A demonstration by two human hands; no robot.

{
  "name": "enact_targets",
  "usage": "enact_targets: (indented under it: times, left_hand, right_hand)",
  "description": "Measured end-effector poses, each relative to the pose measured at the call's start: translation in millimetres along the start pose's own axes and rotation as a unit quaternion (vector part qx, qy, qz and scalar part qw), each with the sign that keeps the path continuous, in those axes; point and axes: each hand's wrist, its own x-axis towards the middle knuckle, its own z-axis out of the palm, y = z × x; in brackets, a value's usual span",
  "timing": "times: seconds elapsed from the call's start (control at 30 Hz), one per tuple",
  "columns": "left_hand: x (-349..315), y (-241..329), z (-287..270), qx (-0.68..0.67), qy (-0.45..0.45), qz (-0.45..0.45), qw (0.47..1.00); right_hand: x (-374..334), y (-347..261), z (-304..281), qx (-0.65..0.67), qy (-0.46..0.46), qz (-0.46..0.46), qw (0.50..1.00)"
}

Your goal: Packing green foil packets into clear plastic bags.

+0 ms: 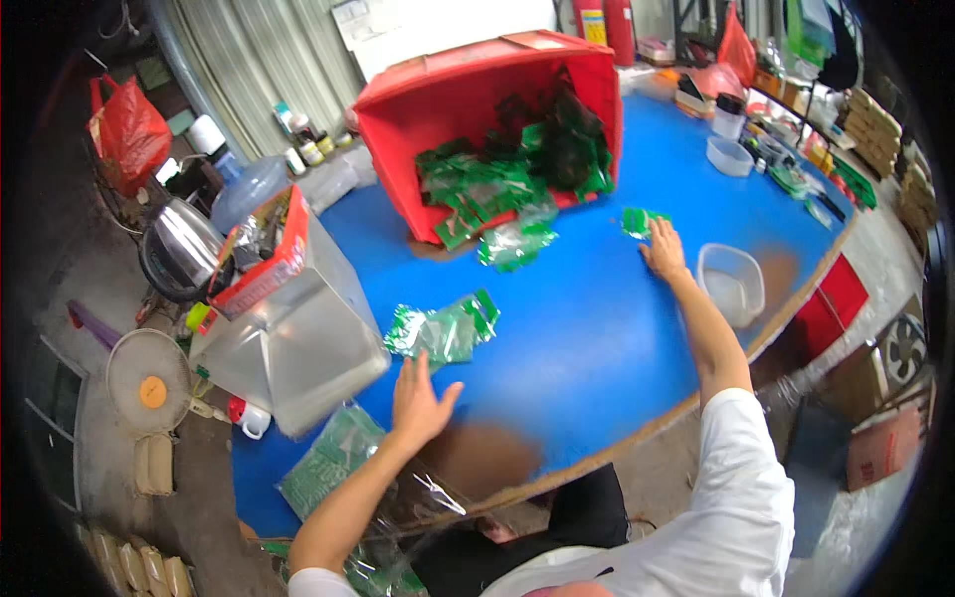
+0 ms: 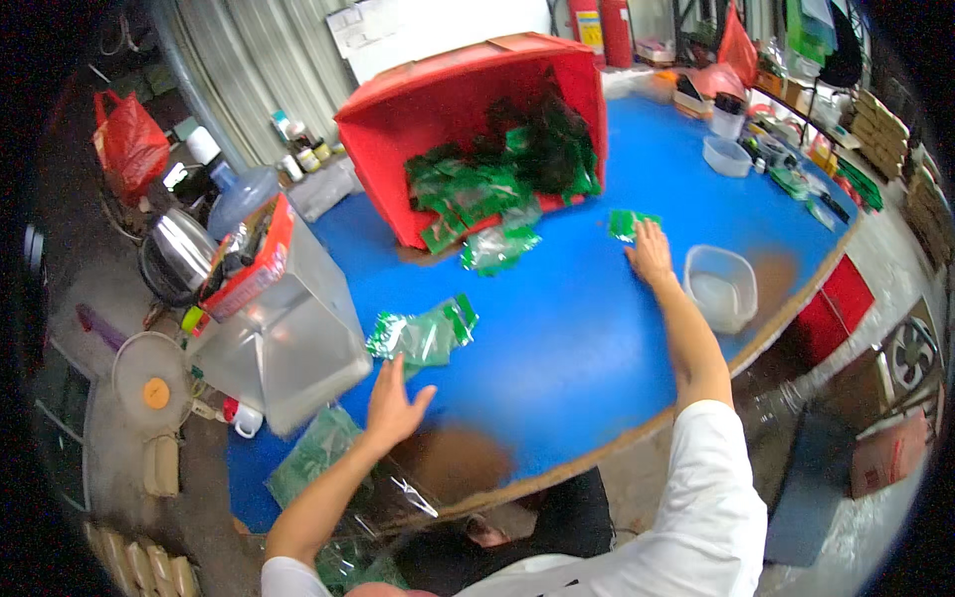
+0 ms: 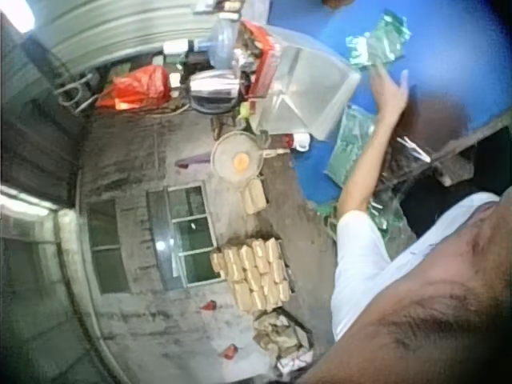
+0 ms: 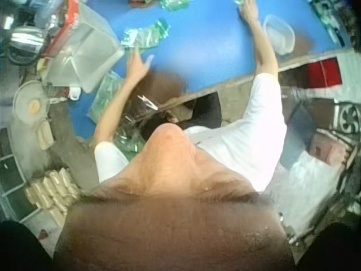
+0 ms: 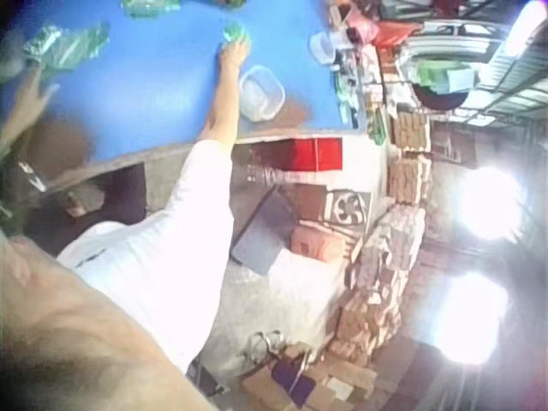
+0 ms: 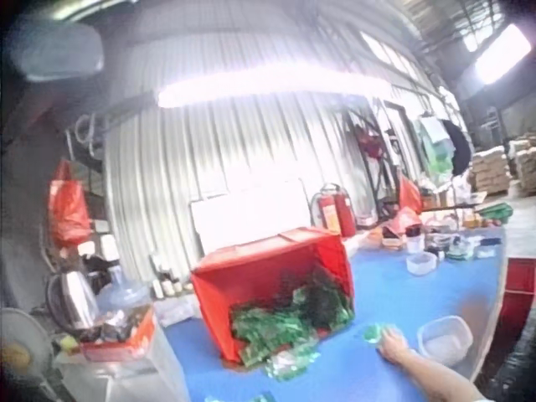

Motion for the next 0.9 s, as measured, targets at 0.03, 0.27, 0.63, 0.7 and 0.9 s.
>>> enact_targets:
  times: [0.03, 0.27, 0.63, 0.7, 0.9]
  left_hand:
    - [14.6, 12.2, 14.8, 0.073, -0.004, 0.001, 0.997]
    - [72.8, 1.4, 47.1, 0.095, -0.019, -0.050, 0.994]
    - [133.1, 39.4, 63.3, -0.086, 0.097, 0.098, 0.987]
    - [130.2, 50.7, 67.5, -0.083, 0.093, 0.072, 0.990]
    - [124.1, 37.9, 65.7, -0.077, 0.090, 0.076, 0.990]
  right_hand:
    - [9.6, 16.3, 5.5, -0.042, -0.045, 0.023, 0.998]
    - [48.8, 8.1, -1.5, 0.011, -0.081, -0.012, 0.997]
    - [85.0, -200.0, 22.5, 0.272, -0.075, -0.079, 0.956]
    - [71.8, -204.6, 44.6, 0.135, -0.213, -0.069, 0.965]
    - [-15.4, -257.0, 12.7, 0.105, -0.203, -0.133, 0.964]
